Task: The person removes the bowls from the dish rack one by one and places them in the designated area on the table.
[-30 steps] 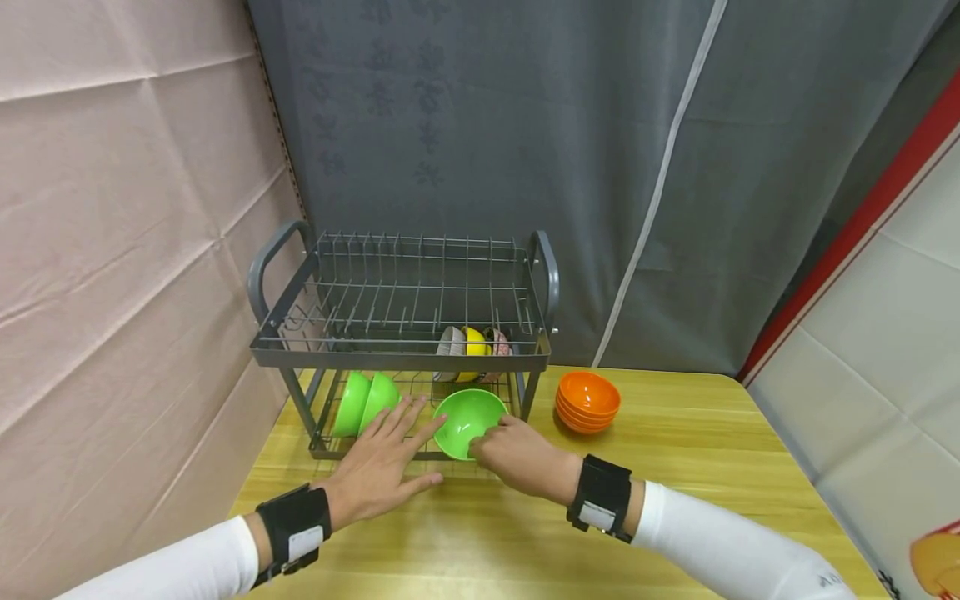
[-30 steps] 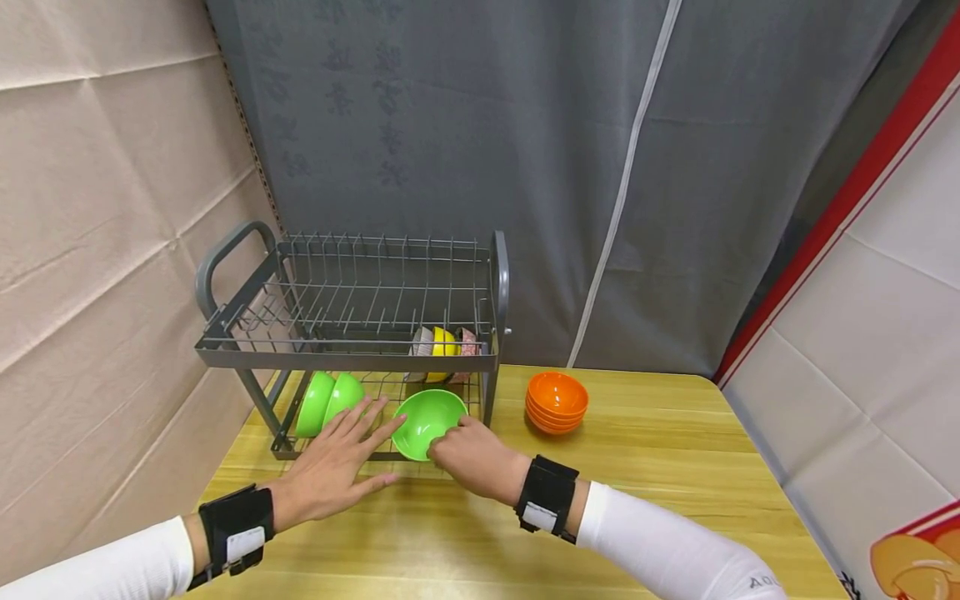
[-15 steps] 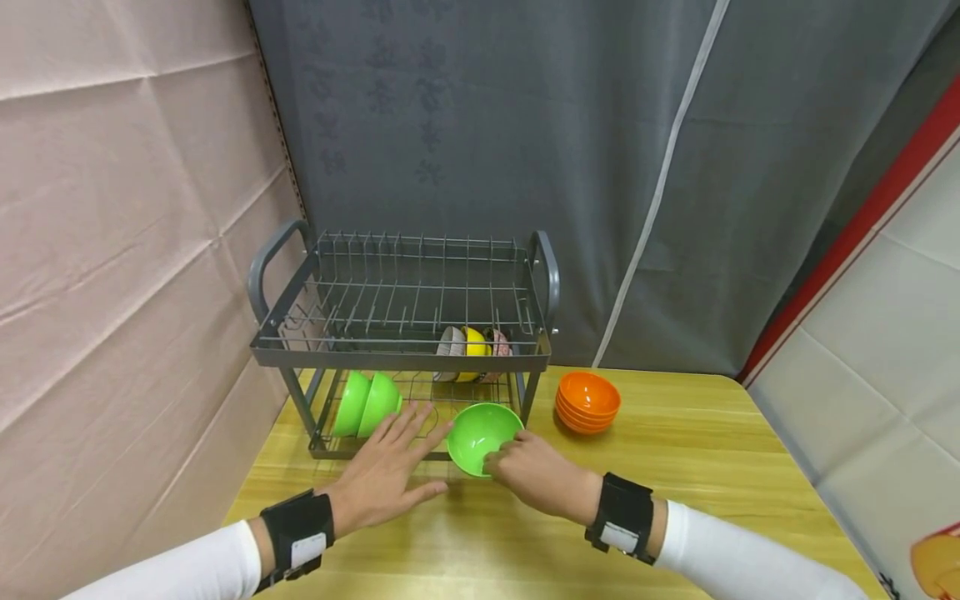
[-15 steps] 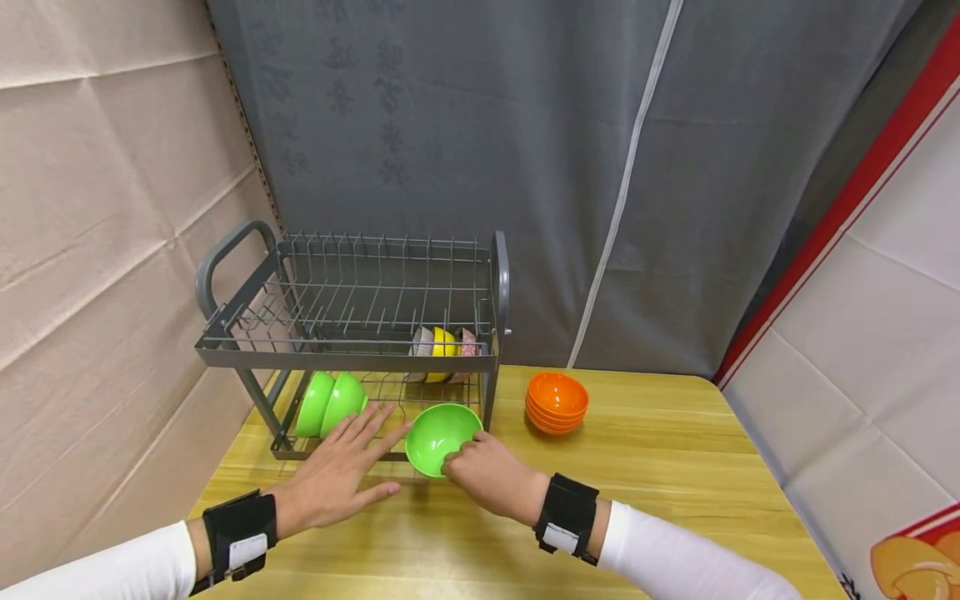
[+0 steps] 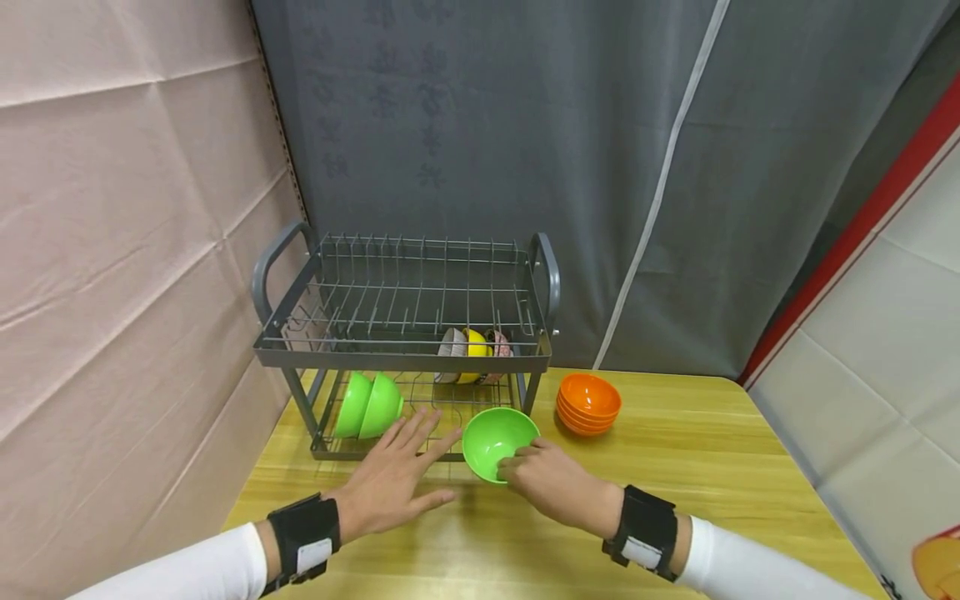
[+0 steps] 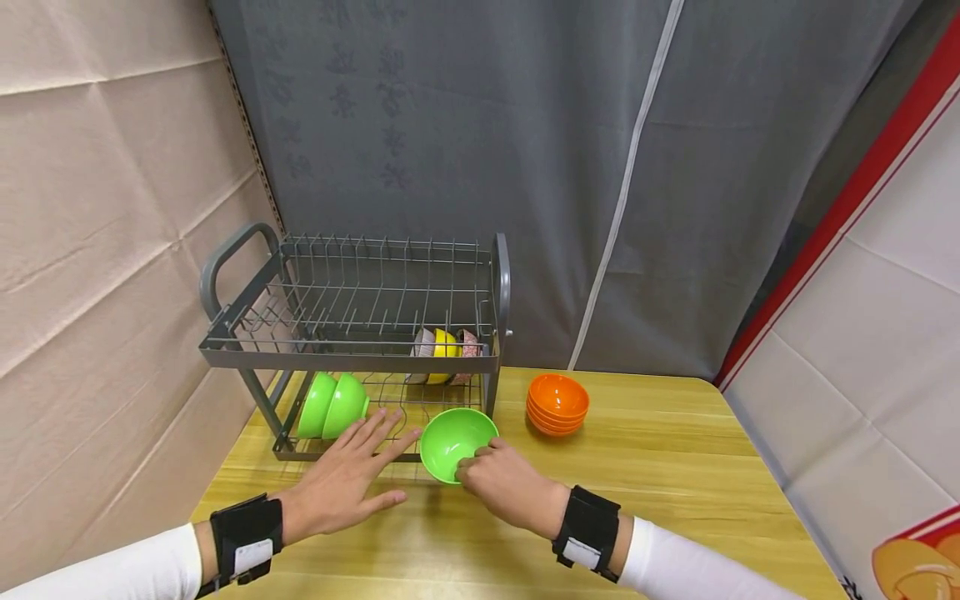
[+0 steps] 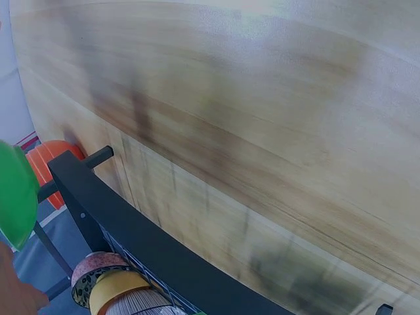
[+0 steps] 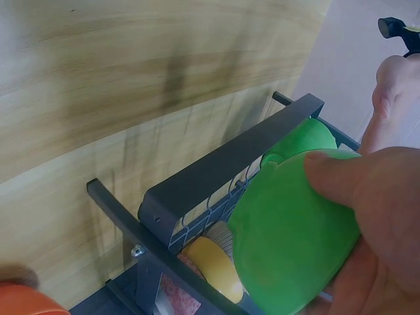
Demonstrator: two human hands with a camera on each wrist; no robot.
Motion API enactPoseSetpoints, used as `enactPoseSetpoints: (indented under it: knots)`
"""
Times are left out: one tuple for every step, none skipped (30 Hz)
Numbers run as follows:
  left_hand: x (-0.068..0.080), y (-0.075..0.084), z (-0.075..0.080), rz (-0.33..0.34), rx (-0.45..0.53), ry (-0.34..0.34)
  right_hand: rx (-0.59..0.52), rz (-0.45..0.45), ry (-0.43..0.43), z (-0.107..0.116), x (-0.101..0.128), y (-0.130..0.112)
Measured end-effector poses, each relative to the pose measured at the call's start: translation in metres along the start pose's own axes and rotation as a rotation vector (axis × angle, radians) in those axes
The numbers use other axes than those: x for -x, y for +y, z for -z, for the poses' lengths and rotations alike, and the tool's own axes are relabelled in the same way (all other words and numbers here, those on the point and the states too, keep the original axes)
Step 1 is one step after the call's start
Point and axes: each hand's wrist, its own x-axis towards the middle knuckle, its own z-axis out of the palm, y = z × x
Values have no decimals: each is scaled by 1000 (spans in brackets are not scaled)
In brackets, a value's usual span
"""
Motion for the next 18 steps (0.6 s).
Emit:
enactPoseSetpoints:
  knots:
    - [0,1,0,-1,1,-2,-2,-1,9,1,2,0]
    - [0,1,0,-4,7,-1,-3,0,17,1,4,0]
    - [0,2,0,-5,8,-5,-7,2,22,2,5,0]
    - [0,2,-1,-9,12,-4,-10,3,26,3,7,0]
    - [0,3,-1,-12,13,-5,-12,5,29,3,9,0]
    - [-1,3,-2,-14,8,-8,-16,4,33,3,11,-1]
    - [-1,4,-2,-17,10,-7,-21,3,36,3,13,-1]
    - [-1,4,-3,-19,11,-8,-23,0,39,3,15,-1]
    - [-1,5,-3,-20,8,-12,-26,-3,44,2,16,-2]
    - [-2,5,-3,-22,9,-13,-25,-5,47,2,18,-2]
    - [-2,6,-3,-22,8,-16,-25,-8,53,2,19,-2]
    - [-3,6,-3,-24,8,-16,-26,-11,56,1,21,-2]
    - [-4,7,-3,-25,10,-19,-25,-14,54,1,22,-2]
    - [-5,8,-3,-26,10,-22,-26,-18,52,0,23,-2]
    - [-5,9,-3,-30,13,-23,-29,-22,46,0,25,-2]
    - [-6,10,-3,-33,14,-29,-32,-27,37,0,26,-2]
    - [-7,11,-3,-34,11,-37,-38,-32,30,-1,27,-2]
    - [-7,12,-3,-35,9,-43,-42,-38,20,-1,28,-1]
